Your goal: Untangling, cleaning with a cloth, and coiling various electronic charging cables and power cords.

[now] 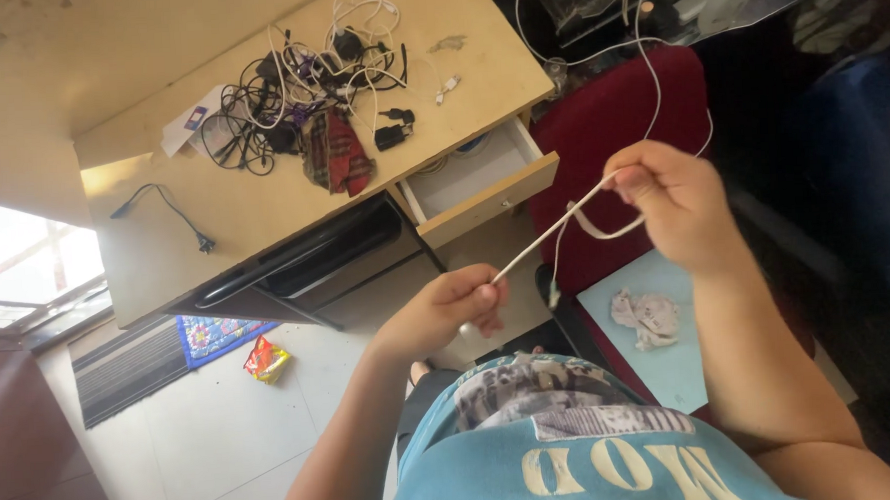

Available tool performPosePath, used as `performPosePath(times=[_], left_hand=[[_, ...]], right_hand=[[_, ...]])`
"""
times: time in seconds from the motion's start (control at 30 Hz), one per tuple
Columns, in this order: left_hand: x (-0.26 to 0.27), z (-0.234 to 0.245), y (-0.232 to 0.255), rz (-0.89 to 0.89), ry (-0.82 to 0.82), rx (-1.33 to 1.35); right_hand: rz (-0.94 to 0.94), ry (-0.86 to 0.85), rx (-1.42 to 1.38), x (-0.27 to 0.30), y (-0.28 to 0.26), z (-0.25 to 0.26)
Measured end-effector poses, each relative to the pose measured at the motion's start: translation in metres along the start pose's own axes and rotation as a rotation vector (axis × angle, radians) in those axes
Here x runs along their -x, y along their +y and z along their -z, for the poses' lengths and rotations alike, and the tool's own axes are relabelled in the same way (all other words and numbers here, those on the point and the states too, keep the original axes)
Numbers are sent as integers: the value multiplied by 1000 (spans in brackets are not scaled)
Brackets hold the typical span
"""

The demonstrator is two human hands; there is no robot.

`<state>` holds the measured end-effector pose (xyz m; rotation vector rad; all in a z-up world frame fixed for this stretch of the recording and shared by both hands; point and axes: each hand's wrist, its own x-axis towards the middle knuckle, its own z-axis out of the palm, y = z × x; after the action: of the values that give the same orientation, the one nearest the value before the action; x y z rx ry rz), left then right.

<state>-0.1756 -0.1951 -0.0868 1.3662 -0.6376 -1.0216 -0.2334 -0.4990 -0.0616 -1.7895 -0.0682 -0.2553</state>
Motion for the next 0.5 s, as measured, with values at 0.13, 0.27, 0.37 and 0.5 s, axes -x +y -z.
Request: performPosePath(times=[0.13, 0.27, 0.37, 0.5], left_hand=[[6, 6, 8, 32, -27, 65], [10, 14, 7, 51, -51, -62], [14, 23, 11, 4, -35, -26], [6, 20, 37, -355, -15, 562]], right_hand=[[184, 222, 160, 2, 4, 15], [200, 435, 98, 2, 29, 29], [154, 646, -37, -5, 35, 25], [107, 507, 180, 2, 76, -16]])
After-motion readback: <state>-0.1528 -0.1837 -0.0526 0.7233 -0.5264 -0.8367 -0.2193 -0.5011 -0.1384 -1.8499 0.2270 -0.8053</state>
